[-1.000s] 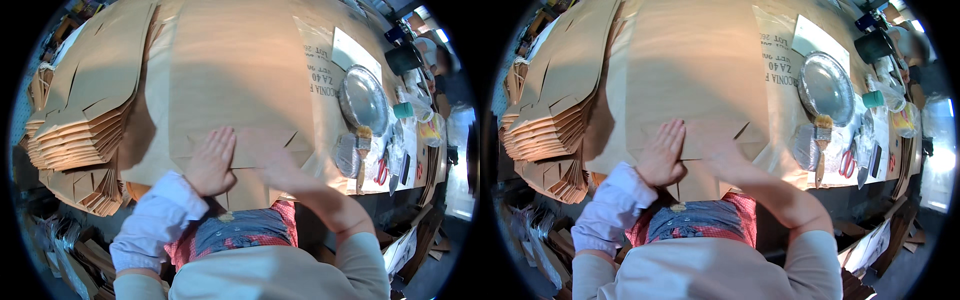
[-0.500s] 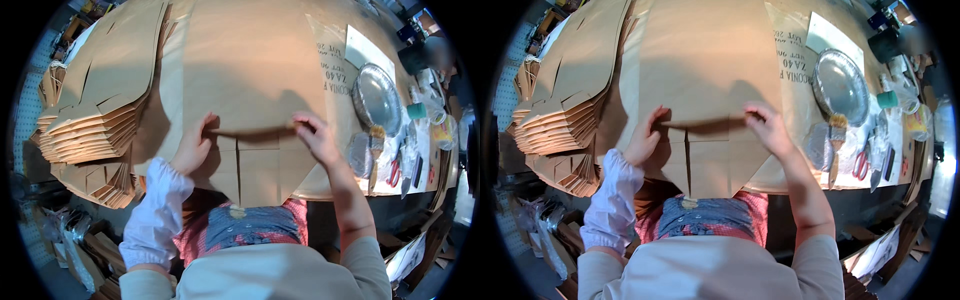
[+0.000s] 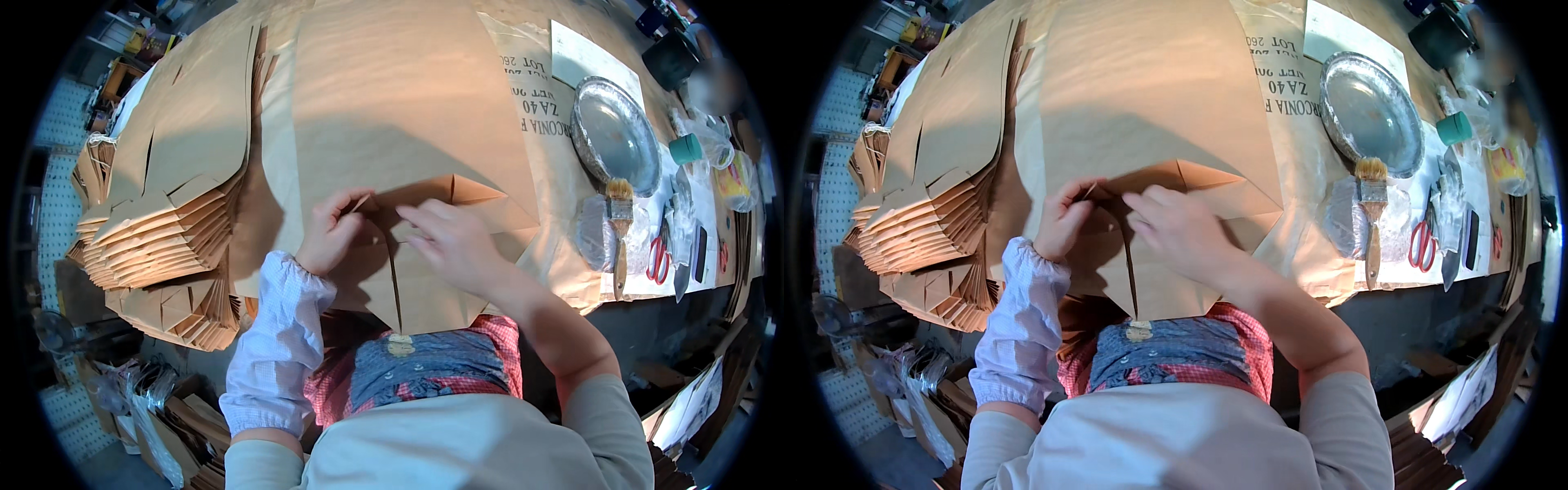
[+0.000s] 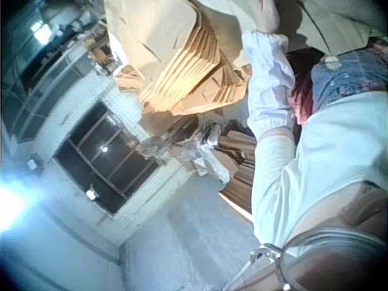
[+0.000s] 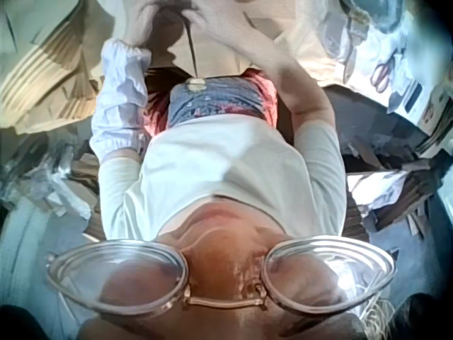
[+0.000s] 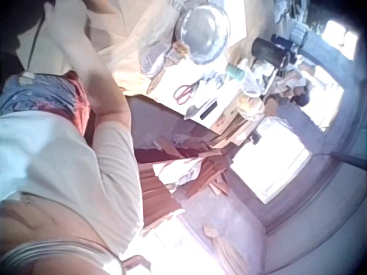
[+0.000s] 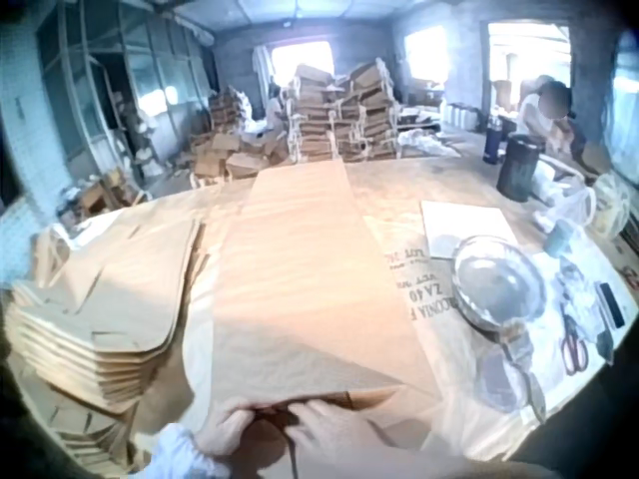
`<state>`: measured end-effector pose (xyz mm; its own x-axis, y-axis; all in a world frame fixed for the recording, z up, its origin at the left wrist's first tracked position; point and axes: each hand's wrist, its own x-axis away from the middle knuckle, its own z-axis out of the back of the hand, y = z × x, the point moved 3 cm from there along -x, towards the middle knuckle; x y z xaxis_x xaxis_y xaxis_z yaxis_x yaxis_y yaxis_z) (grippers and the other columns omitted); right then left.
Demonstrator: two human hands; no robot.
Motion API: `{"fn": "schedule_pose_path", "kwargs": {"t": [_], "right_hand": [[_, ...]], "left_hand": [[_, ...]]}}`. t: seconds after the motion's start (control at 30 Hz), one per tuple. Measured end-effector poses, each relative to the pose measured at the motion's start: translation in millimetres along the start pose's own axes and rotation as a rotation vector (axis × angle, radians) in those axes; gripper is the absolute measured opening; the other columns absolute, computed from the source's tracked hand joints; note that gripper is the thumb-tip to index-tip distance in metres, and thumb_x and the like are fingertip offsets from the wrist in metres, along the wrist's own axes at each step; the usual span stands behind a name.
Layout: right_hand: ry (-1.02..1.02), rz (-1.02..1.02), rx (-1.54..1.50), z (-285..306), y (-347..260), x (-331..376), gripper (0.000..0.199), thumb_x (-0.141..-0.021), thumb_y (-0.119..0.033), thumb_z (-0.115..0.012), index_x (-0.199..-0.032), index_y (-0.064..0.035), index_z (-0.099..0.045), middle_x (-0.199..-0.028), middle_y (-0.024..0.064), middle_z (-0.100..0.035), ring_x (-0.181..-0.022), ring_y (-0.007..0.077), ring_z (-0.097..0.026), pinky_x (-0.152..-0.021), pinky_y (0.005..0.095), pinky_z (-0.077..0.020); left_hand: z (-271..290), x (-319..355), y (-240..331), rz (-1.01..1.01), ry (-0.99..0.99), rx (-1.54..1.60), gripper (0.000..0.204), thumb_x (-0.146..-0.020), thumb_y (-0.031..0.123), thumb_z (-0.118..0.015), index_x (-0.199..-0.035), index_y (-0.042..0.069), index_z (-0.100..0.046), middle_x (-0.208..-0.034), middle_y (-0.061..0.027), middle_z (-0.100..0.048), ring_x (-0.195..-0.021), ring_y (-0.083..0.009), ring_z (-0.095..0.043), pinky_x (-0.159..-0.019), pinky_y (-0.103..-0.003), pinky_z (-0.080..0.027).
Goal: The person folds flat cardboard pieces into box shapes, applies glue to the flaps with a brush, and presses the flaps to seal the boxes. The person repeats this process for multiple boxes, stacking the finished ones on the table.
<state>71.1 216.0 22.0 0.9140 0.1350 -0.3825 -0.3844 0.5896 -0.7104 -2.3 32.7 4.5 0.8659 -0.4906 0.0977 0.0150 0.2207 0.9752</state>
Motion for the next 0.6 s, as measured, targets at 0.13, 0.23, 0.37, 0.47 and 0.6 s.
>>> {"fn": "schedule_pose_path", "kwargs": {"t": [0.13, 0.23, 0.37, 0.47, 0.6], "right_hand": [[-0.002, -0.169, -0.069, -48.0, 0.9, -30.6, 0.019, -0.078, -0.016, -0.07, -0.073, -0.0027, -0.058, -0.071, 0.0123, -0.059, -0.067, 0.0277, -0.061, -0.058, 0.0395, -0.0478], [0.031, -0.104, -0.014, -63.8, -8.2, -10.9, 0.018, -0.078, -0.017, -0.066, -0.072, -0.0056, -0.054, -0.066, 0.0123, -0.056, -0.064, 0.0307, -0.06, -0.057, 0.0436, -0.0474], [-0.024, 0.105, 0.26, -41.9, -16.7, -18.2, 0.014, -0.071, -0.014, -0.068, -0.073, -0.007, -0.056, -0.07, 0.0073, -0.057, -0.071, 0.0272, -0.061, -0.058, 0.041, -0.0484], [0.029, 0.349, 0.506, 5.7, -24.5, -61.1, 0.015, -0.07, -0.015, -0.069, -0.08, -0.0067, -0.062, -0.075, 0.0055, -0.058, -0.077, 0.0251, -0.06, -0.059, 0.039, -0.0493], [-0.606, 0.414, 0.435, 6.5, 5.6, -78.8, 0.019, -0.069, -0.017, -0.071, -0.082, -0.0052, -0.064, -0.089, 0.0102, -0.06, -0.085, 0.0271, -0.06, -0.064, 0.0402, -0.0511]], "left_hand": [[19.8, -21.8, -17.2, -0.05, -0.004, -0.184, 0.029, -0.084, 0.005, -0.044, -0.101, -0.004, -0.066, -0.093, -0.0132, -0.069, -0.086, -0.0196, -0.064, -0.078, -0.031, -0.05], [-1.2, -67.6, -27.0, 0.02, 0.146, -0.396, 0.025, -0.08, -0.001, -0.047, -0.097, -0.003, -0.064, -0.085, -0.0121, -0.067, -0.078, -0.0187, -0.061, -0.073, -0.03, -0.049], [-13.0, -76.1, -25.7, -0.031, 0.026, -0.466, 0.018, -0.075, -0.004, -0.056, -0.093, -0.001, -0.059, -0.073, -0.0078, -0.06, -0.069, -0.0198, -0.057, -0.063, -0.032, -0.047], [3.4, -65.0, -1.7, 0.274, -0.143, -0.198, 0.022, -0.073, 0.003, -0.071, -0.09, 0.001, -0.058, -0.071, -0.0031, -0.055, -0.07, -0.0139, -0.055, -0.059, -0.028, -0.045], [9.3, -89.9, -30.3, 0.114, -0.106, -0.319, 0.028, -0.071, 0.015, -0.078, -0.084, 0.001, -0.059, -0.076, -0.0112, -0.061, -0.072, -0.0219, -0.059, -0.064, -0.035, -0.048]]}}
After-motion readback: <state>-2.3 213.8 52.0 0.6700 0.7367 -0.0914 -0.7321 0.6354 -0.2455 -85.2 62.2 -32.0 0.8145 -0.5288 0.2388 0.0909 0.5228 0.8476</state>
